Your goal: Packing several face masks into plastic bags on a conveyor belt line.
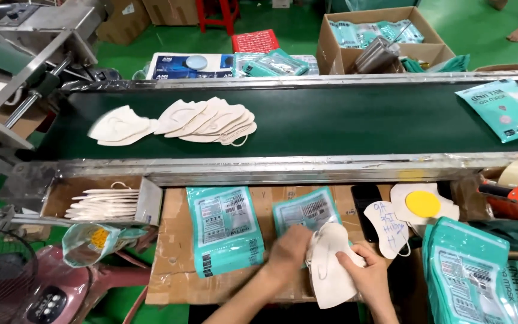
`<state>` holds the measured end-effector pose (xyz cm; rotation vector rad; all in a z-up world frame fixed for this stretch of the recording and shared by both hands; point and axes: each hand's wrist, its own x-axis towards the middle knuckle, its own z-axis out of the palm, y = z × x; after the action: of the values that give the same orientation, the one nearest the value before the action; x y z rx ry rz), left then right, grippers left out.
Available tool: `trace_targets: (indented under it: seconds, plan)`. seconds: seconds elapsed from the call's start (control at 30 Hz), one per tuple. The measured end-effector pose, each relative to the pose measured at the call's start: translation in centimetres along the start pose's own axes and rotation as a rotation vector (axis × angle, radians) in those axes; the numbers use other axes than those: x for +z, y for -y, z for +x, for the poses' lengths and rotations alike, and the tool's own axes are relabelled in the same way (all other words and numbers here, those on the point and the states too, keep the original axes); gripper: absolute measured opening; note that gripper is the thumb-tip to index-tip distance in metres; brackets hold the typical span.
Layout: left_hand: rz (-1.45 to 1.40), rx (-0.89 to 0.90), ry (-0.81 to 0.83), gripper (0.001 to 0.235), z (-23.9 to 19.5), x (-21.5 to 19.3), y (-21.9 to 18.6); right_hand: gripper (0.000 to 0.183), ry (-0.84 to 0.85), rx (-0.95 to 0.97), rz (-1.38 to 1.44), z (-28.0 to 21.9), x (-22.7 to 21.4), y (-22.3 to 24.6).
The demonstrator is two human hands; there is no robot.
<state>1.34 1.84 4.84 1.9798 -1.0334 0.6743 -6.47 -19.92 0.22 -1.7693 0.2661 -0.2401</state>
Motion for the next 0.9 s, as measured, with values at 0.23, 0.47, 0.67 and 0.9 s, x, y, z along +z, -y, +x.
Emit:
trace_targets:
  seconds: [0.23,0.47,0.67,0.9]
  plan:
    - [0.091,0.135,0.042,0.018,1.0,-0.5,-2.1,0.028,-0.41,-0.251,-0.427,-0.9,2.6,5.3]
    - [-0.364,-0.28,-0.322,0.038,3.8,-4.1,-4.9,0.034,-0.31,0.204,0.052,0.9,1.7,9.2]
    - [-0.881,-1.085,-0.256,0.039,-0.9,2.1,-3.5,0.045,-0.298,-0.129,0.406,1.5,6.0,3.4]
    - [-0.97,-1.198,-0.297,0.034,-1.7,0.0,-1.6,0.026,0.059,0.451,0.759,-0.8,6.5,3.5]
